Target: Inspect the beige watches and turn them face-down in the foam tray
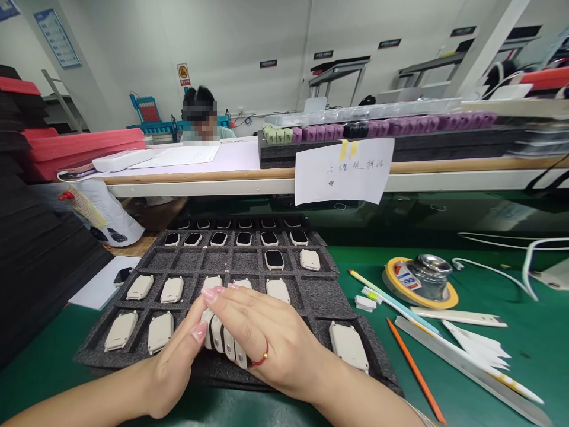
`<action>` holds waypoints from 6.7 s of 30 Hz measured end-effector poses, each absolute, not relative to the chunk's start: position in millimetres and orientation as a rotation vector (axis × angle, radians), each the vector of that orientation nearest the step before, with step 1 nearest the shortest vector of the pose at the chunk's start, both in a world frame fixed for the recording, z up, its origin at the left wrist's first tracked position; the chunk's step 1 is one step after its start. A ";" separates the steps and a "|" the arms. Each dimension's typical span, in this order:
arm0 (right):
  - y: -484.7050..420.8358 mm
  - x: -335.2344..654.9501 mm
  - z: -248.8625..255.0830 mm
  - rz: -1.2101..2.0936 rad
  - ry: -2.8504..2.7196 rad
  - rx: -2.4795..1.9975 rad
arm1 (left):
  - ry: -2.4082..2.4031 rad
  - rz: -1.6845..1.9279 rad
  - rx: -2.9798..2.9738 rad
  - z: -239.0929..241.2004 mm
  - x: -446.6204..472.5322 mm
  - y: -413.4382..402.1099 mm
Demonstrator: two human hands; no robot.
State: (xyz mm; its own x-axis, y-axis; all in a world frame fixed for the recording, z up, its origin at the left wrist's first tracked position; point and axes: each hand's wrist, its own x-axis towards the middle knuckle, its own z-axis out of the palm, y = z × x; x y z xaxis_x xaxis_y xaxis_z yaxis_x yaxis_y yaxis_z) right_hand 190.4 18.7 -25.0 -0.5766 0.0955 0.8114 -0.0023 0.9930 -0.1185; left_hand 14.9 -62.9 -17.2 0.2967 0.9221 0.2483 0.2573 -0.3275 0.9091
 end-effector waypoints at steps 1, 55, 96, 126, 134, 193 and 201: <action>18.7 190.5 -24.9 0.127 -2.182 -0.064 | 1.054 1.076 1.771 -18.1 14.6 -63.0; 18.1 191.9 -24.1 0.228 -2.148 -0.066 | 1.023 1.060 1.760 -23.5 10.4 -62.2; 20.0 192.3 -16.4 0.271 -2.129 0.028 | 0.756 1.299 1.560 -18.3 18.4 -58.7; 21.4 192.7 -20.3 0.294 -2.180 0.038 | 0.968 1.179 1.920 -17.3 17.0 -62.4; 22.3 192.6 -16.4 0.285 -2.210 0.063 | 0.985 1.173 2.047 -27.8 13.9 -65.1; 20.0 191.1 -21.0 0.327 -2.200 0.046 | 0.899 1.154 1.371 -12.9 28.8 -52.6; 14.4 193.7 -18.1 0.492 -2.244 -0.113 | 1.128 1.235 1.500 -12.2 27.3 -55.0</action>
